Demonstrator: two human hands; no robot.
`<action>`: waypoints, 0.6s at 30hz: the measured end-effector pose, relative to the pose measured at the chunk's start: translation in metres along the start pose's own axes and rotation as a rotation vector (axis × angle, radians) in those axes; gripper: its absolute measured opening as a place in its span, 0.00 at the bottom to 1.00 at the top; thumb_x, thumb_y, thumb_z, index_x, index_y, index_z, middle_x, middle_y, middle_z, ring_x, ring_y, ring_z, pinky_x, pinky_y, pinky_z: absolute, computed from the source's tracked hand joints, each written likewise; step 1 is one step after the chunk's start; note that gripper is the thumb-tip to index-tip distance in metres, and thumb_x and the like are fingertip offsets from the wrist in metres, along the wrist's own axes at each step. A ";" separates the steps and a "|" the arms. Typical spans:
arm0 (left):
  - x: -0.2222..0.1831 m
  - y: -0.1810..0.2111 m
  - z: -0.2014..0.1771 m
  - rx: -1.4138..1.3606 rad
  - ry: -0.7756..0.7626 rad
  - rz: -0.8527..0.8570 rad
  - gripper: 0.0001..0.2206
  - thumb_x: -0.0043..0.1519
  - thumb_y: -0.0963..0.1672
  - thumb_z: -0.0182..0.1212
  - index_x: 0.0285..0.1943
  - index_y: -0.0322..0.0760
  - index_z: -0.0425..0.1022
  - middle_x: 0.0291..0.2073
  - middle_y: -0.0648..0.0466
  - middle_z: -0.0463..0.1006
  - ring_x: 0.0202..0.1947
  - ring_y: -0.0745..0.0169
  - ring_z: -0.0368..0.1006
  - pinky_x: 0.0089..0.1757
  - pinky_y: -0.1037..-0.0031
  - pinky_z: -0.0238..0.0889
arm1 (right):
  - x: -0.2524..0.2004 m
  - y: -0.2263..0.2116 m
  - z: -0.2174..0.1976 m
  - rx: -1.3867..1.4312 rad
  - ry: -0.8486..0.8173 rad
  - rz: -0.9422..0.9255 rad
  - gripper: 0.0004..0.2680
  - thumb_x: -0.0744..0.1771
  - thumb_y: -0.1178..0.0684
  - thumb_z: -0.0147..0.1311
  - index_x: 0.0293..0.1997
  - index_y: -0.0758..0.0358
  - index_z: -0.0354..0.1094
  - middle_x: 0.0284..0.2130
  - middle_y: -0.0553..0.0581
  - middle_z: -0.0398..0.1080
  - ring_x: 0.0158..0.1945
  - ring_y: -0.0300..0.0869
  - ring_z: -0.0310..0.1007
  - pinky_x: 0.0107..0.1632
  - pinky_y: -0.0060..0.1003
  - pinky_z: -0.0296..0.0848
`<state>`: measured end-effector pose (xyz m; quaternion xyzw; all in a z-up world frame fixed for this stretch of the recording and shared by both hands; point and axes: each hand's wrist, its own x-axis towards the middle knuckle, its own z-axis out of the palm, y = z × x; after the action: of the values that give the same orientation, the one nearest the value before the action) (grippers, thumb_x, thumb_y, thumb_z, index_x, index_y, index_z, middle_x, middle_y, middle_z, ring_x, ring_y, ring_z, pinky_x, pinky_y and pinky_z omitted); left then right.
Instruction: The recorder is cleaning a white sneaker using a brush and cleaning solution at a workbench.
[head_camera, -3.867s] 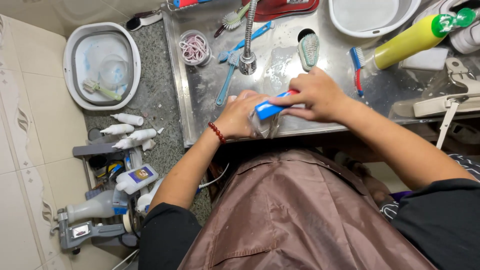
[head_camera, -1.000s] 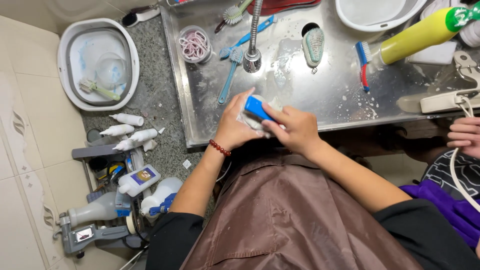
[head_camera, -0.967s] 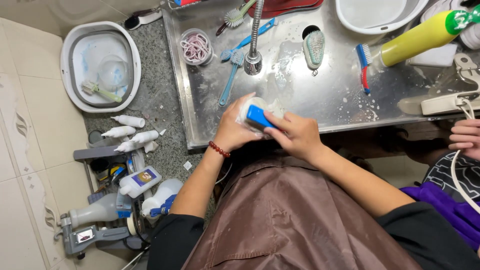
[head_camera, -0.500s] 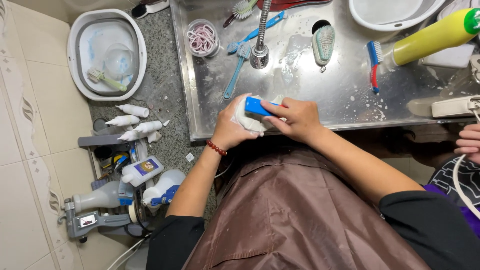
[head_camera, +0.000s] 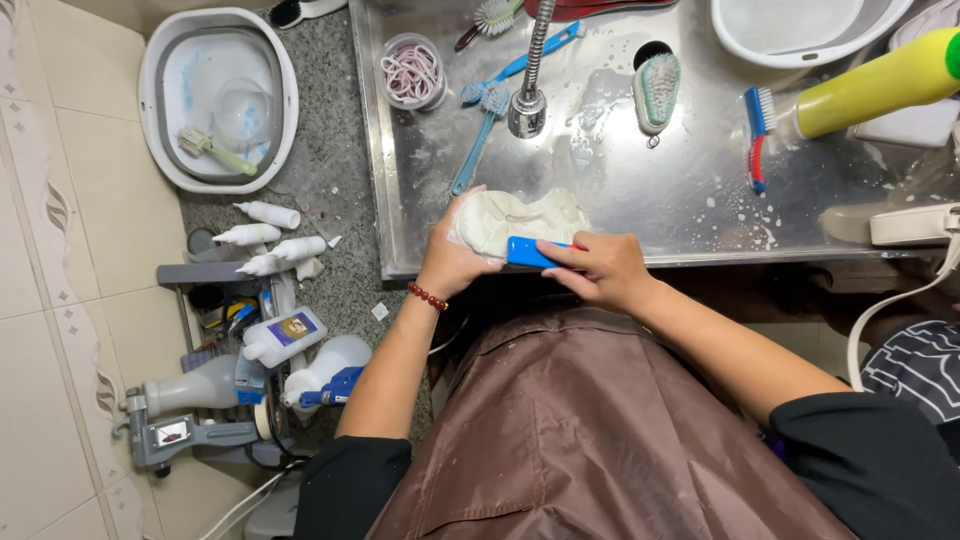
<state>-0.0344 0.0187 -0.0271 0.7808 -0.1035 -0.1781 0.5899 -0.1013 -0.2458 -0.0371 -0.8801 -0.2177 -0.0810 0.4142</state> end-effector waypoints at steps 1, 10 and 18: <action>0.001 0.004 0.000 -0.004 -0.003 -0.004 0.44 0.41 0.40 0.79 0.71 0.37 0.66 0.58 0.48 0.79 0.58 0.64 0.74 0.59 0.70 0.68 | 0.005 -0.003 0.003 0.000 -0.004 0.005 0.14 0.64 0.45 0.64 0.55 0.43 0.76 0.20 0.51 0.64 0.21 0.45 0.67 0.24 0.42 0.62; -0.014 0.009 0.001 0.435 -0.031 0.077 0.45 0.37 0.48 0.84 0.67 0.39 0.69 0.58 0.51 0.80 0.60 0.53 0.75 0.65 0.55 0.55 | 0.015 0.007 0.023 0.031 0.080 0.087 0.15 0.65 0.44 0.64 0.58 0.44 0.76 0.22 0.54 0.65 0.23 0.47 0.67 0.27 0.42 0.65; -0.009 0.003 0.010 0.539 -0.091 0.105 0.47 0.34 0.52 0.82 0.67 0.39 0.68 0.57 0.51 0.77 0.61 0.54 0.72 0.68 0.44 0.42 | 0.017 0.014 0.007 -0.043 0.106 0.178 0.14 0.66 0.44 0.63 0.58 0.46 0.76 0.21 0.53 0.66 0.22 0.47 0.68 0.27 0.41 0.66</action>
<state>-0.0468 0.0124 -0.0248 0.8943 -0.2136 -0.1482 0.3642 -0.0796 -0.2427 -0.0463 -0.8991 -0.1148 -0.0948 0.4116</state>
